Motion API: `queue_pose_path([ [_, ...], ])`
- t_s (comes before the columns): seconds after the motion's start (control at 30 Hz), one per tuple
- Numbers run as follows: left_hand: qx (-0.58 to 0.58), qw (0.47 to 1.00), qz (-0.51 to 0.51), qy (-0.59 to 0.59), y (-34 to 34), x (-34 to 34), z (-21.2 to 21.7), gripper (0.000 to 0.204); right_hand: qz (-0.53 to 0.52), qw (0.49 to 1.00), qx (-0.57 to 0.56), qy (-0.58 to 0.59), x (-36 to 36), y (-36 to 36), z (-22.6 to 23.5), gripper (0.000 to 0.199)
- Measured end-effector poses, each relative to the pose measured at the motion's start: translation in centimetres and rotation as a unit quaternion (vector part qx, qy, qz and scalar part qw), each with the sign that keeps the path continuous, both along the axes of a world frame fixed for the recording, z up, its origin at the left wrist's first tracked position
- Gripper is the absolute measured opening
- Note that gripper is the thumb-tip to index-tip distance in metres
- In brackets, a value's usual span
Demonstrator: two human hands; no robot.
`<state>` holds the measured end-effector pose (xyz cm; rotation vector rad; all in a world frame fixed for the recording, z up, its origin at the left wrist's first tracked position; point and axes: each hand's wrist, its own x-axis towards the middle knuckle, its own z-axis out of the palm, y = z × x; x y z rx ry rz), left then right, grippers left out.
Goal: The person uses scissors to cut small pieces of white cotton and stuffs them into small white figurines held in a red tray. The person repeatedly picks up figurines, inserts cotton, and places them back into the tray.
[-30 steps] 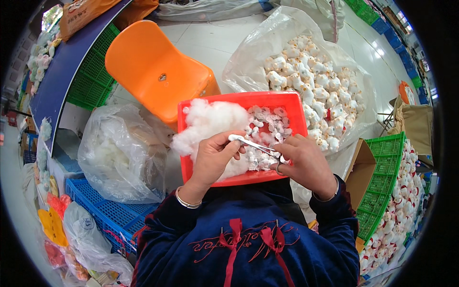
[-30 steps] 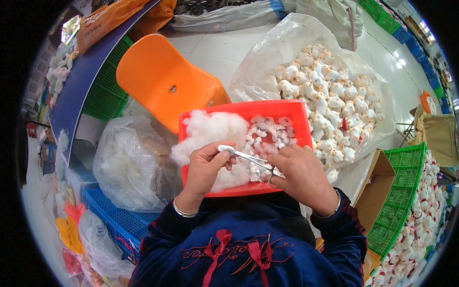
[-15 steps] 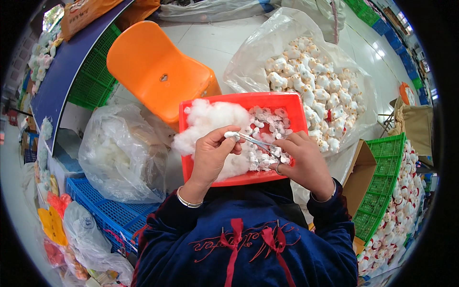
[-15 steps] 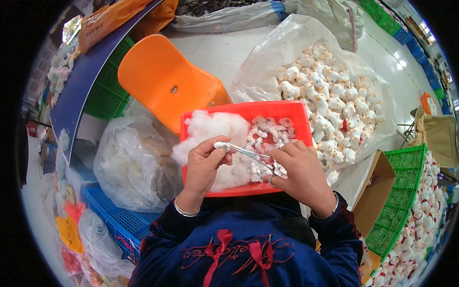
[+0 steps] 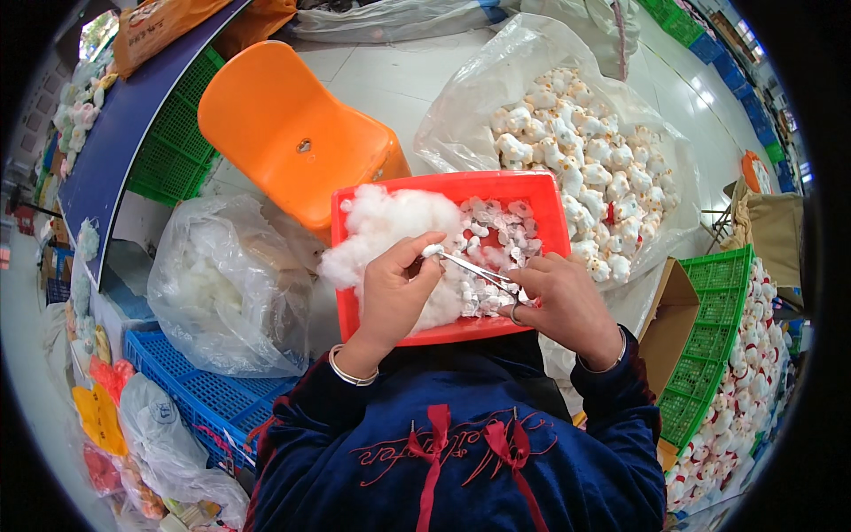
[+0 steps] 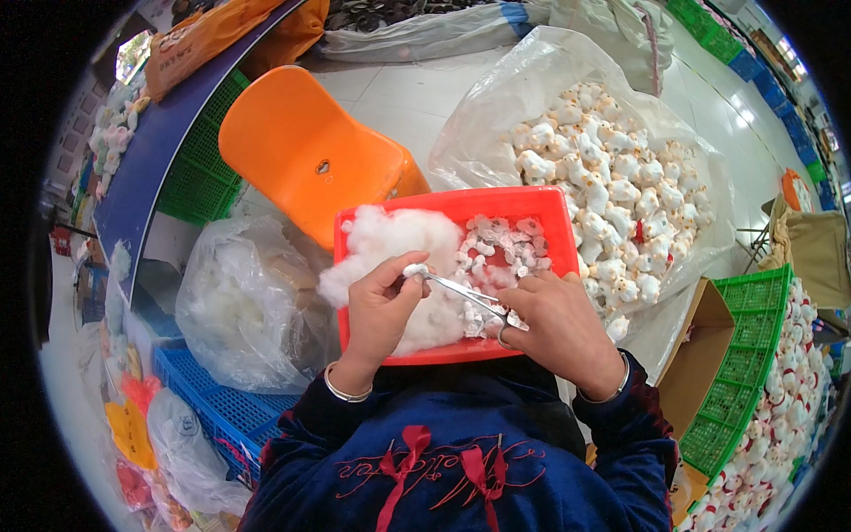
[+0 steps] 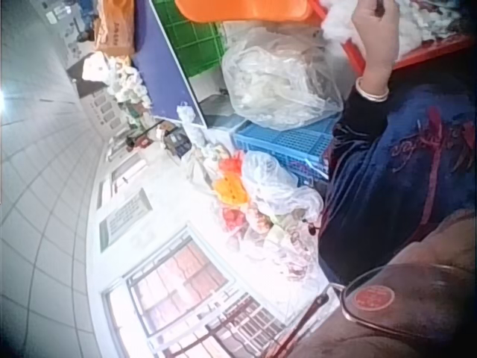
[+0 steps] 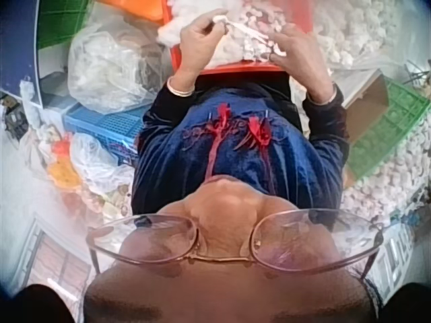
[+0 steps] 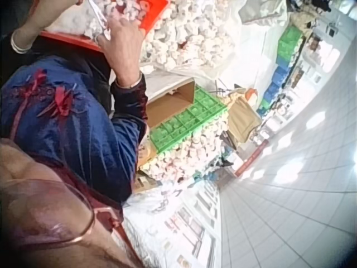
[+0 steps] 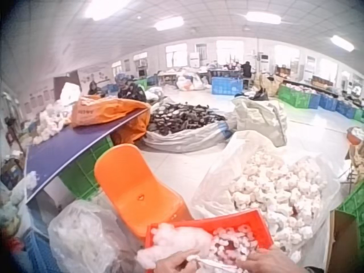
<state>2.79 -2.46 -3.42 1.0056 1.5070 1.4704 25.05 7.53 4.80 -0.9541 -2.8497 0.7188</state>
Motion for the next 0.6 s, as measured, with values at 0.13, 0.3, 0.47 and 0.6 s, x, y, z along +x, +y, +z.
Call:
queue_pose_path([
  [0.13, 0.065, 0.984, 0.014, 0.162, 0.1, 0.1, 0.3, 0.031, 0.011, 0.999, -0.03, -0.002, -0.3, 0.0, 0.5, 0.029],
  [0.3, 0.014, 0.993, -0.001, -0.115, 0.2, -0.1, -0.5, 0.031, 0.007, 0.993, -0.089, 0.076, -1.4, -0.4, -1.1, 0.027],
  [0.47, -0.003, 0.987, -0.038, -0.158, -0.1, -0.8, -0.5, 0.031, 0.003, 0.987, -0.104, 0.124, -1.5, -0.7, -2.4, 0.026],
  [0.6, 0.027, 0.986, -0.116, -0.114, 0.1, -2.3, 0.4, 0.031, 0.004, 0.991, -0.076, 0.109, -0.8, -0.3, -1.9, 0.027],
])
